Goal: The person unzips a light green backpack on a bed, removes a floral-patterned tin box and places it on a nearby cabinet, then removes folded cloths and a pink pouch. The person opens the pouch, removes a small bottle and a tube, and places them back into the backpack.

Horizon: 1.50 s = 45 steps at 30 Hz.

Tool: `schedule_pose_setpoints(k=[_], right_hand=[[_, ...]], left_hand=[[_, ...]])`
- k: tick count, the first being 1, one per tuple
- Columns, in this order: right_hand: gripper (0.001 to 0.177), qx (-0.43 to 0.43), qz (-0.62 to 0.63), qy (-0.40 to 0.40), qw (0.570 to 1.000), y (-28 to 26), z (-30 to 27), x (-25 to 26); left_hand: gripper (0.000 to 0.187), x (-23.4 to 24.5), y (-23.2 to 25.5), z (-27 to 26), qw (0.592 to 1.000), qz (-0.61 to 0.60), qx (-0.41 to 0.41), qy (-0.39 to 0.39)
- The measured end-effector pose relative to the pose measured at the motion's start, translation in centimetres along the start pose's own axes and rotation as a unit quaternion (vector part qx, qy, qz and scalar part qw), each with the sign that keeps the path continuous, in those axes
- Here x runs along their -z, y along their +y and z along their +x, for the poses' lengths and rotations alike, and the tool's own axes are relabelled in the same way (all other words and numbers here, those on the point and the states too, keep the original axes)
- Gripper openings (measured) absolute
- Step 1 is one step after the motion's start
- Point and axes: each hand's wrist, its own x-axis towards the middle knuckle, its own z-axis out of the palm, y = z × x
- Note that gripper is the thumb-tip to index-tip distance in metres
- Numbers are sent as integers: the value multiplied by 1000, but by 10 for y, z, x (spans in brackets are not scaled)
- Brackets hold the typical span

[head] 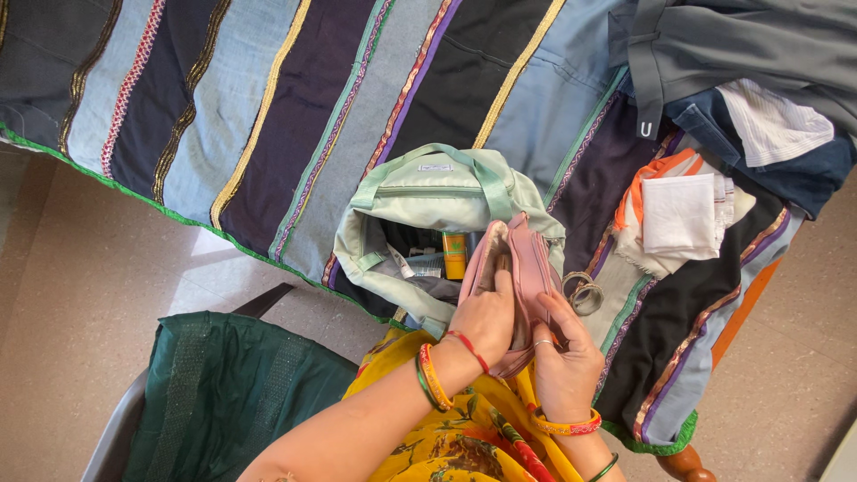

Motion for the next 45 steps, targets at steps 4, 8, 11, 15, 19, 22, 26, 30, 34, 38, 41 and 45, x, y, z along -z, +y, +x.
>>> schedule_pose_setpoints(k=[4,8,11,15,19,22,26,30,34,38,41,45], right_hand=[[35,6,-18,0,1000,5,-1,3],[32,7,-6,17,1000,17,-1,12],[35,-20,22,35,999,27,2,22],[34,-31,20,56,998,38,-3,33],[35,-47,-9,77,996,44,-6,42],[36,-54,-21,97,994,47,-7,49],[37,-44,-11,108,993,50,-6,53],[36,-47,3,106,993,51,-8,49],[36,-41,20,102,994,51,-11,49],[38,-41,32,99,994,50,-15,54],[38,-47,22,108,993,51,-20,57],[38,-34,2,108,994,52,-21,59]], left_hand=[[19,-10,7,3,933,62,77,-346],[13,-5,9,-5,969,3,59,-241],[13,-5,-11,-13,995,-92,-2,40],[21,-12,-88,-1,998,17,63,0],[68,-20,-136,-25,952,182,-6,-245],[67,-31,-142,-50,816,212,66,-534],[58,-55,-159,-57,815,166,136,-538],[44,-102,-198,-44,917,106,246,-295],[63,-141,-222,-14,918,73,355,-159],[72,-147,-215,31,911,131,361,-151],[54,-139,-207,80,923,60,370,-93],[37,-115,-214,150,967,-19,247,-60]])
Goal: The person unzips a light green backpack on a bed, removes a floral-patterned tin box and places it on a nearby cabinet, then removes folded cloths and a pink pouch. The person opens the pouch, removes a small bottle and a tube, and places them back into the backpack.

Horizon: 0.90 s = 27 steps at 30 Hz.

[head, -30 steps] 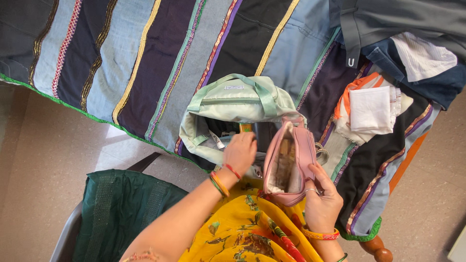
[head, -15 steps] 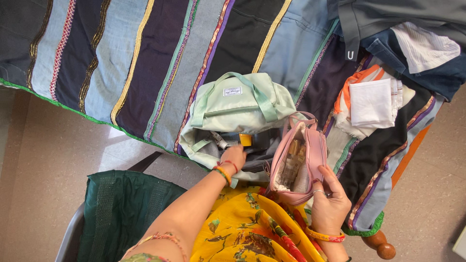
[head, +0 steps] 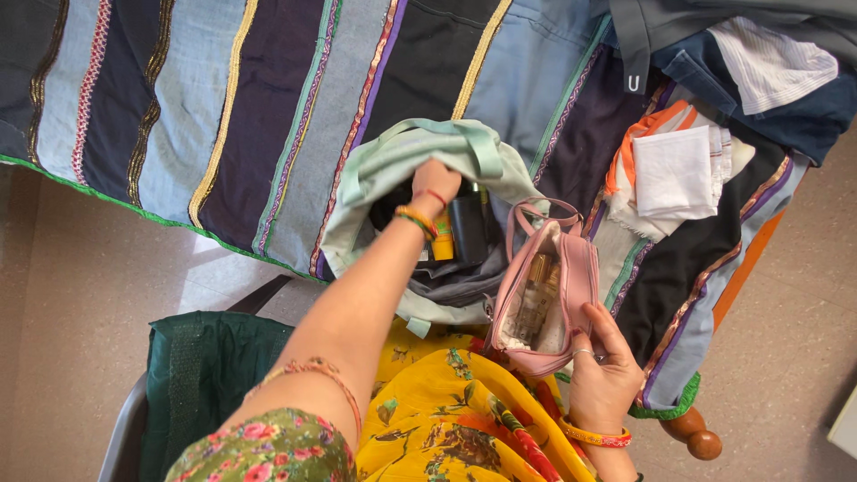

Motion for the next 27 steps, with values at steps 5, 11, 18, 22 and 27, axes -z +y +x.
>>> schedule_pose_setpoints(k=[5,11,18,22,27], right_hand=[[39,-15,24,6,1000,0,0,-1],[38,-8,14,11,1000,-2,-2,-3],[37,-5,6,11,1000,-3,-2,-3],[37,-4,18,7,1000,-1,0,-2],[37,-7,22,10,1000,2,4,0]], left_hand=[[42,24,14,50,997,-34,-72,-21],[85,10,6,-1,969,143,-106,-169],[98,-9,2,-81,953,218,-85,-190],[87,-10,-2,-98,966,181,-138,-126],[52,-5,-21,-117,965,129,-54,-221]])
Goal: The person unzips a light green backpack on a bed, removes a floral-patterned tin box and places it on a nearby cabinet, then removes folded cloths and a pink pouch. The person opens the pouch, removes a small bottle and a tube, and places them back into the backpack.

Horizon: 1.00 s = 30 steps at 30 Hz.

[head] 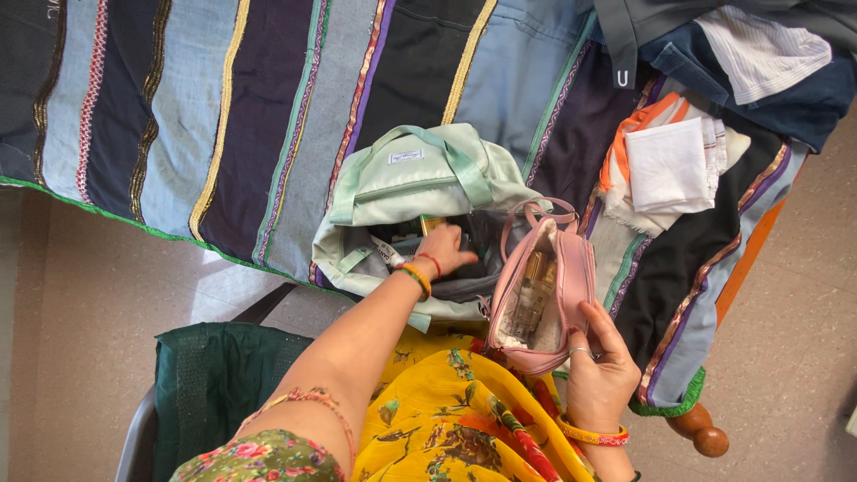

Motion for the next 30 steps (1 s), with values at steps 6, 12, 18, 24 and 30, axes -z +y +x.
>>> schedule_pose_setpoints(k=[6,12,18,24,30], right_hand=[[36,-3,3,0,1000,-5,2,-3],[36,-11,-1,-8,1000,-11,1,-7],[37,5,-22,-21,1000,-11,-2,-10],[37,15,-55,-16,998,-12,-11,-7],[37,14,-44,-12,999,-9,-13,-7]], left_hand=[[54,-45,-57,-9,986,-106,124,37],[80,-68,-73,23,965,-66,215,134],[71,-33,-44,54,962,-37,270,5],[83,-31,-64,62,964,-43,261,16],[62,-43,-60,75,970,-105,184,120]])
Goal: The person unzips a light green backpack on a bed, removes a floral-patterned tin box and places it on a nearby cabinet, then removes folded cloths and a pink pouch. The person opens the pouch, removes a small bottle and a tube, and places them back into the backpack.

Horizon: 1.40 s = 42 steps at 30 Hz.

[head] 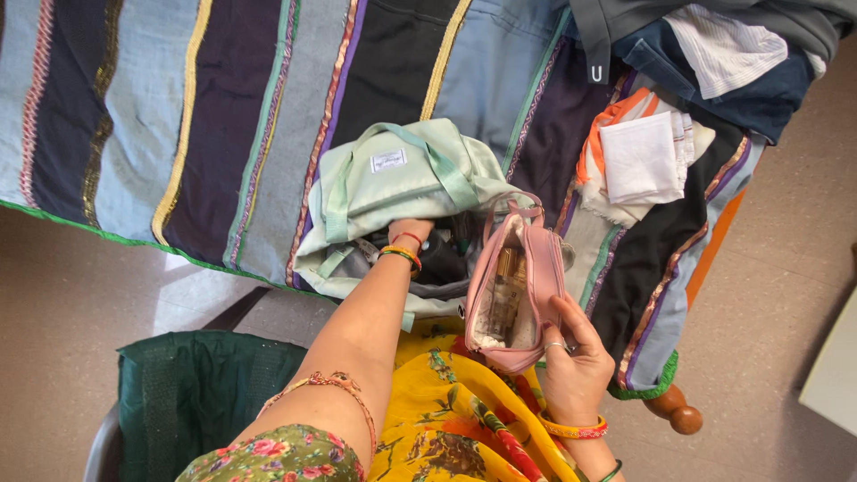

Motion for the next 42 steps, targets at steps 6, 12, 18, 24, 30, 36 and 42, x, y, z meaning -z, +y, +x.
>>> schedule_pose_setpoints(k=[6,12,18,24,30,36,42], right_hand=[[35,-1,15,2,1000,-6,2,10],[34,5,42,1,999,-15,10,14],[35,37,74,7,997,-40,22,15],[36,90,104,-10,990,-87,27,22],[38,126,103,-3,987,-126,28,28],[35,168,141,-14,976,-140,32,34],[36,143,170,2,975,-152,28,44]], left_hand=[[43,41,24,-41,997,-72,25,31],[33,157,35,-165,934,-327,33,-141],[41,252,113,-284,941,-220,-251,-64],[45,274,199,-336,929,-16,-365,-50],[46,254,243,-341,883,-7,-462,79],[54,226,235,-354,863,26,-498,79],[45,232,227,-328,829,-6,-558,35]])
